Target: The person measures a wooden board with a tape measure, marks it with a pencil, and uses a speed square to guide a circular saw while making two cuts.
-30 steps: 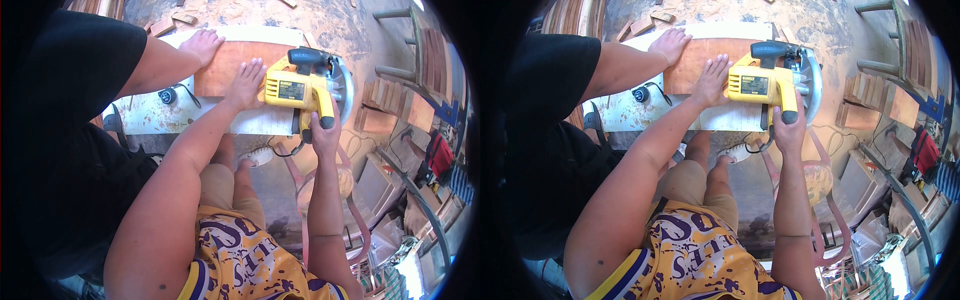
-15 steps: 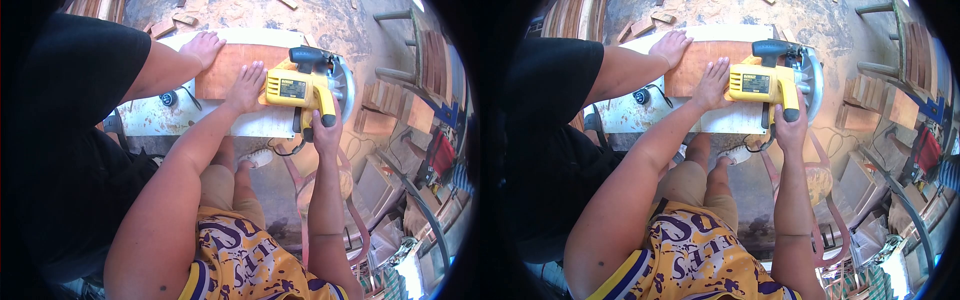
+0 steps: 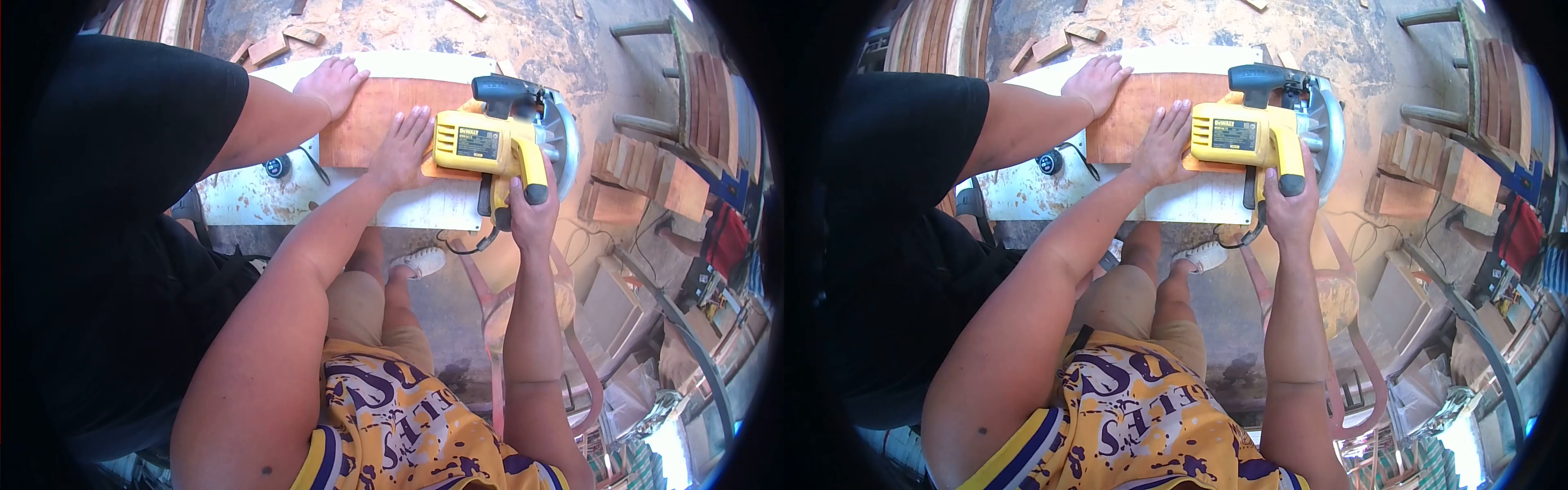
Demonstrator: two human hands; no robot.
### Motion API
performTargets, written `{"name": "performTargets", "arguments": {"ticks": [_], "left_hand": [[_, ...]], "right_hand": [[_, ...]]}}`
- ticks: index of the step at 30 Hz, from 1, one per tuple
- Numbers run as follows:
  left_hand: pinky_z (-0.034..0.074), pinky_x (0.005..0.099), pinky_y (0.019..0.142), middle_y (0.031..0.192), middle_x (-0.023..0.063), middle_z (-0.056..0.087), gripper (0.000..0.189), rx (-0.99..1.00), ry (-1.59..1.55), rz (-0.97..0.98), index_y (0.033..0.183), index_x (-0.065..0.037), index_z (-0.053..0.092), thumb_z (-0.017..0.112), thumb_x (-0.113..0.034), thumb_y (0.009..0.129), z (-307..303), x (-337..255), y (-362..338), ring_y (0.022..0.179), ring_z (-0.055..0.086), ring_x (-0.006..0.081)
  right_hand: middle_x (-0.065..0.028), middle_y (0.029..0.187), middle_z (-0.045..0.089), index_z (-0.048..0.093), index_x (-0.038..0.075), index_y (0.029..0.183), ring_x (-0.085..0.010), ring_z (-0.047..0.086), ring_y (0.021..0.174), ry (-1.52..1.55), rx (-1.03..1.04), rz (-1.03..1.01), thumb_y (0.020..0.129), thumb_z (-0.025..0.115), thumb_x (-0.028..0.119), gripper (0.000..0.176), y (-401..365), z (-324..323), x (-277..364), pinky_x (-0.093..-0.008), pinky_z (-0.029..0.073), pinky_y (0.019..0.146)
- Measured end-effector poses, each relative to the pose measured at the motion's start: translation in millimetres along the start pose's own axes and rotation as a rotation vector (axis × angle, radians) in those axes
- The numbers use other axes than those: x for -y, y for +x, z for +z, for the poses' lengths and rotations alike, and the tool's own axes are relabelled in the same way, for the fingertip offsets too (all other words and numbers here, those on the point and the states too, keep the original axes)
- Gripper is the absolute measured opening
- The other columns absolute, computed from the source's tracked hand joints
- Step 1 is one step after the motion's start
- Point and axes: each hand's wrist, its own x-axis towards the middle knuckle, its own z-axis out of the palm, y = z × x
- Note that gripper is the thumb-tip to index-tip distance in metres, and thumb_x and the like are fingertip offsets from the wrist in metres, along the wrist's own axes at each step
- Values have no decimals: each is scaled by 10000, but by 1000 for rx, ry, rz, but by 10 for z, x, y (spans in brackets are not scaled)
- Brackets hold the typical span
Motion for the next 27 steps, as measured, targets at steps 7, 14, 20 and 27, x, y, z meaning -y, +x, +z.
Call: {"name": "performTargets", "arguments": {"ticks": [7,14,20,27], "left_hand": [[149,508,1243,1622,226,254,1056,110,98,-29,1525,43,311,707,-573,764,-13,-77,-89,1530,200,347],[143,514,1244,1620,234,258,1058,83,56,-32,1524,49,309,700,-585,773,62,-139,-241,1527,207,357],[138,522,1242,1616,240,263,1078,80,25,-39,1522,53,312,710,-599,761,114,-244,-415,1523,218,364],[152,530,1237,1598,249,293,1065,40,57,-21,1512,58,324,702,-600,765,275,-447,-793,1517,232,370]], "right_hand": [[-176,1343,555,414,-35,1468,-241,547,1251,-7,-3,-39,902,643,21,612,7,-4,-51,-351,443,1049],[-166,1327,564,423,-27,1465,-233,559,1229,40,19,-52,896,646,20,613,21,-20,-75,-345,448,1040],[-140,1209,609,420,3,1477,-183,633,1012,-27,-1,-70,903,630,10,612,30,-12,-81,-307,531,858],[-91,1002,651,406,33,1504,-113,611,720,123,-6,-105,909,630,15,635,1,44,-74,-261,510,621]]}}
